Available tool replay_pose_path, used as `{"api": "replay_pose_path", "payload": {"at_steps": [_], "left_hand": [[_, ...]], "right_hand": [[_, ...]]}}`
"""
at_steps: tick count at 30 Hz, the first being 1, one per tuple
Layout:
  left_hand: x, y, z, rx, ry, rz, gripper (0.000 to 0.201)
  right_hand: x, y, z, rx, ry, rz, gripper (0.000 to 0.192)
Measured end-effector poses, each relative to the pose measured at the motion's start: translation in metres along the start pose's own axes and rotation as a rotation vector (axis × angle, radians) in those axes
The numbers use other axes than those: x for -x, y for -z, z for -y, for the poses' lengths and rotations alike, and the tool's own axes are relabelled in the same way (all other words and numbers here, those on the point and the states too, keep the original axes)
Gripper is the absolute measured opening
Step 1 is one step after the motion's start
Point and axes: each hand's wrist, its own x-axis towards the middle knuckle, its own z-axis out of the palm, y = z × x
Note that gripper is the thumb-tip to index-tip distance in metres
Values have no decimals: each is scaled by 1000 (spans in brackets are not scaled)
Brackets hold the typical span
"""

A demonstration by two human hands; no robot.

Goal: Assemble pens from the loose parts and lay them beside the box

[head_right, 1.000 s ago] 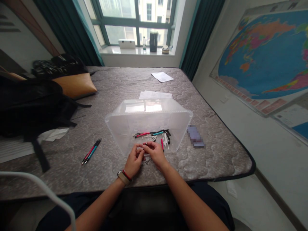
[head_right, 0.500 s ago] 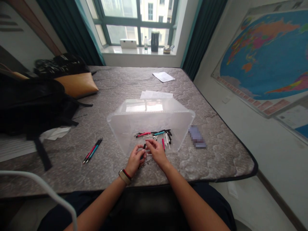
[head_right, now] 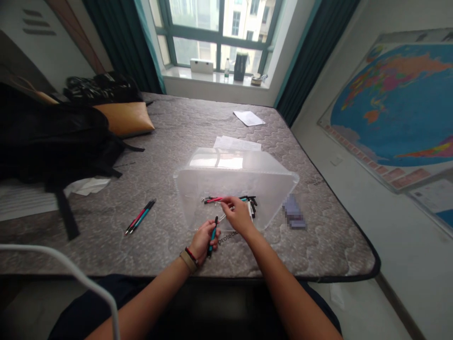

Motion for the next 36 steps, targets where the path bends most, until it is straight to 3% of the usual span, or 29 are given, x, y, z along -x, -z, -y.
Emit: {"api": "replay_pose_path", "payload": {"at_steps": [4,7,9,15,25,36], "left_hand": [[5,-4,-1,88,133,49,28],[7,-5,-5,146,200,52,25],[7,-5,-7,170,229,55,23],[6,-7,-9,150,205,51,23],[6,-6,-10,166,223,66,23],[7,-9,-11,183,237,45,22]], "right_hand": [[-48,-37,24,467,313,367,21],[-77,-68,31,846,389,612,31],[-87,-81,31,995,396,689,29],[-92,-86,27,1107,422,718,25],[-73,-87,29,1277,544,732,29],[-77,-85,29,1267,601,795,26]]}}
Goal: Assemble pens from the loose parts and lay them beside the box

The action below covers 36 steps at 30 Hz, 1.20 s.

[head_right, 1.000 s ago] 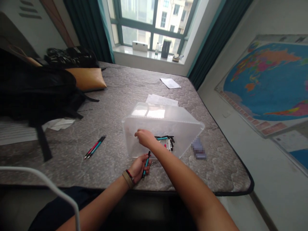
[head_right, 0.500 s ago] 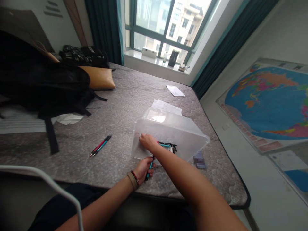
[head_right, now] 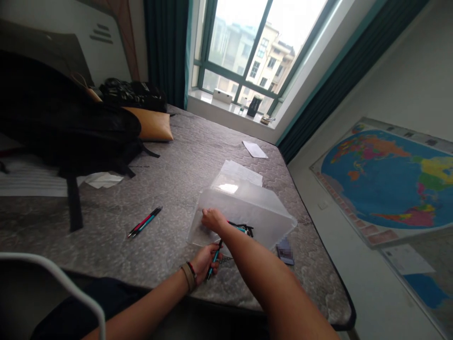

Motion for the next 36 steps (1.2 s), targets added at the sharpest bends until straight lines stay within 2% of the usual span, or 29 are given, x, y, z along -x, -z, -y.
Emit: {"api": "replay_pose_path", "payload": {"at_steps": [5,8,11,14,17,18,21,24,29,36], "left_hand": [[4,2,-6,80,45,43,20],[5,4,-7,107,45,42,24],[3,4,-7,9,-89,10,27],[-5,3,-7,-178,-314,-29,38],[-11,6,-8,-326,-496,-65,50],[-10,7,-9,-358,-554,-78,52],[-6,11,-14,-467,-611,-105,52],[-1,14,-20,-572,-560,-59,51],[0,18,-23,-719,-616,-100,45],[2,16,-23,-857,-666,-94,39]], "right_hand": [[6,25,-1,-68,-59,-87,23],[33,43,-2,-156,-151,-215,18],[75,39,4,-728,-339,-557,8],[110,7,18,-1300,-624,-840,22],[125,-26,33,-1766,-759,-1026,28],[126,-32,36,-1914,-772,-1006,29],[124,-36,34,-2241,-653,-780,29],[124,-34,25,-2413,-604,-765,26],[128,-41,23,-2466,-568,-697,28],[132,-46,25,-2434,-563,-657,29]]}}
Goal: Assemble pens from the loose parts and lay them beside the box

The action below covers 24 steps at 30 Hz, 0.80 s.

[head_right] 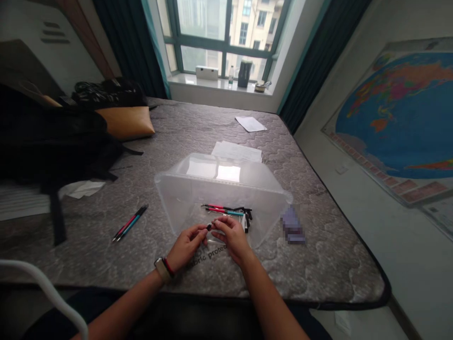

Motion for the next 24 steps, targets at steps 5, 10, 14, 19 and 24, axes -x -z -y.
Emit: {"api": "replay_pose_path", "payload": {"at_steps": [5,10,14,19,24], "left_hand": [[3,0,2,-69,-9,-11,37],[4,1,0,-77,-9,-26,38],[3,3,-2,-83,-20,-39,36],[3,6,-4,-83,-45,-32,35],[4,9,-6,-101,-52,-52,34]], "right_hand": [[2,-1,-1,27,40,-24,32],[0,-1,-6,92,111,-77,29],[-2,0,-4,142,106,-87,28],[-1,-5,-3,195,66,-20,30],[-1,-9,-11,221,86,-35,31]]}}
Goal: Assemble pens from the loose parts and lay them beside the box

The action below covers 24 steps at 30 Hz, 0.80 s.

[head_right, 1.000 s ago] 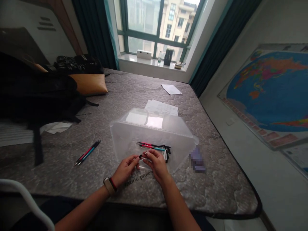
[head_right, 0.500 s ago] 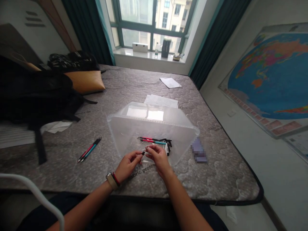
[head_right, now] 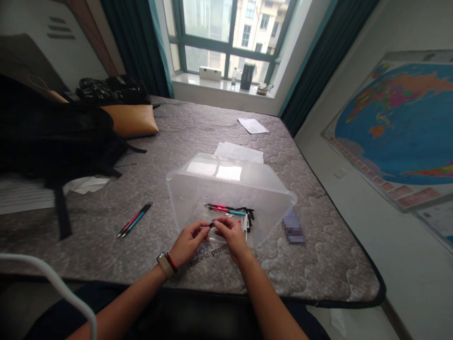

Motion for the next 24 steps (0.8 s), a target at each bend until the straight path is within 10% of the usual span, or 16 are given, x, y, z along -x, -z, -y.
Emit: {"api": "replay_pose_path", "payload": {"at_steps": [24], "left_hand": [[5,0,-9,-195,-67,-48,27]], "right_hand": [[-5,6,-6,366,200,18,34]]}}
